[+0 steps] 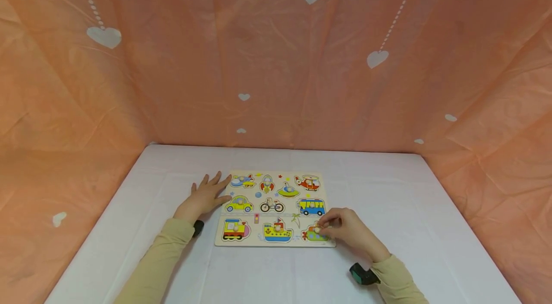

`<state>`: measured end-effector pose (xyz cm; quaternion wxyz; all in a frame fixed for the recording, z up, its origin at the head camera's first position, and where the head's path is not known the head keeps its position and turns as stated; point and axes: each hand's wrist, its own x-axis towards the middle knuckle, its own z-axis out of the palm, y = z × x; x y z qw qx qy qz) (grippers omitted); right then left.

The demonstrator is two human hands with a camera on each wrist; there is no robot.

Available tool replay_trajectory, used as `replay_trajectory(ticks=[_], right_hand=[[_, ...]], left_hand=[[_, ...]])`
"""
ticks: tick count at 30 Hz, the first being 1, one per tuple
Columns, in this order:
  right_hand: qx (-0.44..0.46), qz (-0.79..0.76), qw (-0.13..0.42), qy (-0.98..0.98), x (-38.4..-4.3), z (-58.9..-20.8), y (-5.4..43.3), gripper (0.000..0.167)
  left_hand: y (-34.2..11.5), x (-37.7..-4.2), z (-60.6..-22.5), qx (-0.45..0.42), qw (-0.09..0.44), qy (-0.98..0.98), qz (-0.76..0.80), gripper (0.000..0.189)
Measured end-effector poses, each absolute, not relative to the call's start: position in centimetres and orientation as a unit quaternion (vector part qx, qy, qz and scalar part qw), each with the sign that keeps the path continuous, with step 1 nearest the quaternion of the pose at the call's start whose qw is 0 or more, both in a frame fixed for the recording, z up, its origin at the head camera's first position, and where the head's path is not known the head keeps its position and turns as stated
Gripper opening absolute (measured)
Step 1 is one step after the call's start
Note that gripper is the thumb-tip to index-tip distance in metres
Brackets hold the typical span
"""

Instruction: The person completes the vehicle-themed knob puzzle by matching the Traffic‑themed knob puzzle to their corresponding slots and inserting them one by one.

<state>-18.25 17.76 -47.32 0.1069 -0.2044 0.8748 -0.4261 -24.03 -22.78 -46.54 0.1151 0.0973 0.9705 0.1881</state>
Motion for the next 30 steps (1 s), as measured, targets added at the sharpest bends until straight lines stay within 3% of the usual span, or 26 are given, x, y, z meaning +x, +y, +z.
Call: replay_trajectory(ticks=[12, 20, 26, 30], right_hand=[[-0.174, -0.375, 0.031, 0.91, -19.9, -45.3, 21.8, 0.012], [-0.184, -0.319, 0.015, 0.93, -21.0, -44.1, 23.6, 0.04], [-0.159, -0.238, 0.031, 0.958, -21.5, -44.1, 23.8, 0.053], [-0.158, -0.173, 0.008, 0.972, -22.3, -44.0, 23.4, 0.061]], left_hand=[[-23.4, -23.6, -46.5, 0.106, 0.102, 0.968, 0.203, 0.08], [-24.6, -24.1, -46.1, 0.108, 0.101, 0.971, 0.19, 0.067], [-25.8, -23.4, -44.7, 0.093, 0.101, 0.977, 0.166, 0.06], [-26.8, -23.0, -44.1, 0.091, 0.086, 0.977, 0.172, 0.061]])
